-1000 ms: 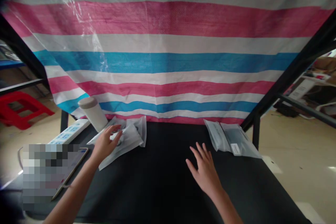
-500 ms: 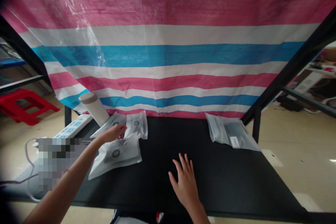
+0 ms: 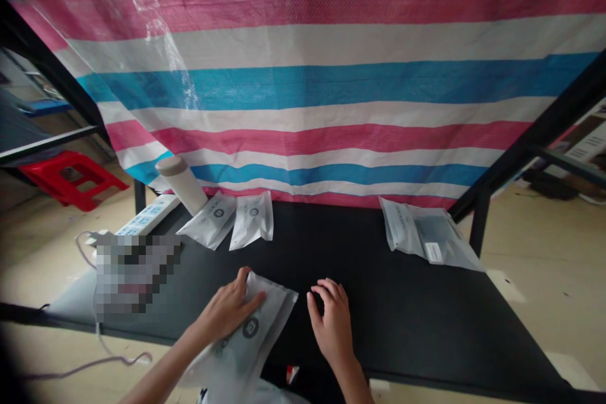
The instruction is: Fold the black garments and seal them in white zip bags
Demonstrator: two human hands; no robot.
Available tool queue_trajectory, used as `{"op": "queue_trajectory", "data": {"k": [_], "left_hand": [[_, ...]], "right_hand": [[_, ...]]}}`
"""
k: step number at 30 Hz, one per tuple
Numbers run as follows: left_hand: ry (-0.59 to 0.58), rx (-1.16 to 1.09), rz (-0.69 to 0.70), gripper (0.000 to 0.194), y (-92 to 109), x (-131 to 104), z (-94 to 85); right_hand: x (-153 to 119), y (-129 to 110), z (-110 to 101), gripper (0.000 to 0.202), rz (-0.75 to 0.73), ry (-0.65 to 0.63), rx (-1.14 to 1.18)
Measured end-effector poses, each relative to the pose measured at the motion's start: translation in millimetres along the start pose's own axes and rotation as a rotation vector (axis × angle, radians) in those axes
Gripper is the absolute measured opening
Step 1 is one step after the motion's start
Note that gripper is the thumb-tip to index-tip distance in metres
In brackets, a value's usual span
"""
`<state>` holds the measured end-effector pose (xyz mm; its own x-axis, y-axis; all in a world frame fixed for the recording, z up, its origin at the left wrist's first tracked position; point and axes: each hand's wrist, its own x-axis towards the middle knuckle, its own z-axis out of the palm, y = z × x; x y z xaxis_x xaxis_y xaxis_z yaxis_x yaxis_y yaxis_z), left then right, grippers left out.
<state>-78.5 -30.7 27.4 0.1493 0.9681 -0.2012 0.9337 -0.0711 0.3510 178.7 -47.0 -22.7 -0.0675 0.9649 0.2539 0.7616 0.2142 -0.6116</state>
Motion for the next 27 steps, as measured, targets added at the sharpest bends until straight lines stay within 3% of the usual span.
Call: {"op": "queue_trajectory", "data": {"k": [2,4,6,7,10,13,18,23,27], "left_hand": [[0.052,0.001,0.020,0.049,18.6,2.6,11.2],[0.212,0.066,0.061,0.047,33.4,7.4,17.4],[0.360,0.150,0.160,0.046,45.9,12.7,17.9],[0.380,0.179,0.229,0.044,52.0,14.9,16.8],[0.234,0.215,0.384,0.033,69.7,18.1,14.2],[0.094,0.238,0.384,0.026,82.8,18.9,19.9],[0.075,0.231,0.416,0.031,87.2,33.1,29.5],[-0.052,0.098,0.542,0.023,84.7,50.7,23.9],[-0.114,-0.011,0.517,0.011,81.6,50.0,26.2]], "right_hand": [[1.8,-8.4,2.2,0.029,0.014,-0.052,0.058],[4.8,-12.3,4.8,0.026,0.022,-0.090,0.066],[8.9,-11.0,7.3,0.024,0.024,-0.100,0.046],[11.3,-9.1,8.4,0.023,0.026,-0.102,0.035],[18.9,-3.0,11.0,0.021,0.031,-0.100,0.017],[25.6,-1.5,12.4,0.020,0.030,-0.095,0.042],[27.9,-2.4,7.6,0.019,0.079,-0.072,0.186],[15.7,4.3,-4.5,0.021,0.128,-0.094,0.495],[5.8,2.5,-7.3,0.024,0.155,-0.087,0.438]]}}
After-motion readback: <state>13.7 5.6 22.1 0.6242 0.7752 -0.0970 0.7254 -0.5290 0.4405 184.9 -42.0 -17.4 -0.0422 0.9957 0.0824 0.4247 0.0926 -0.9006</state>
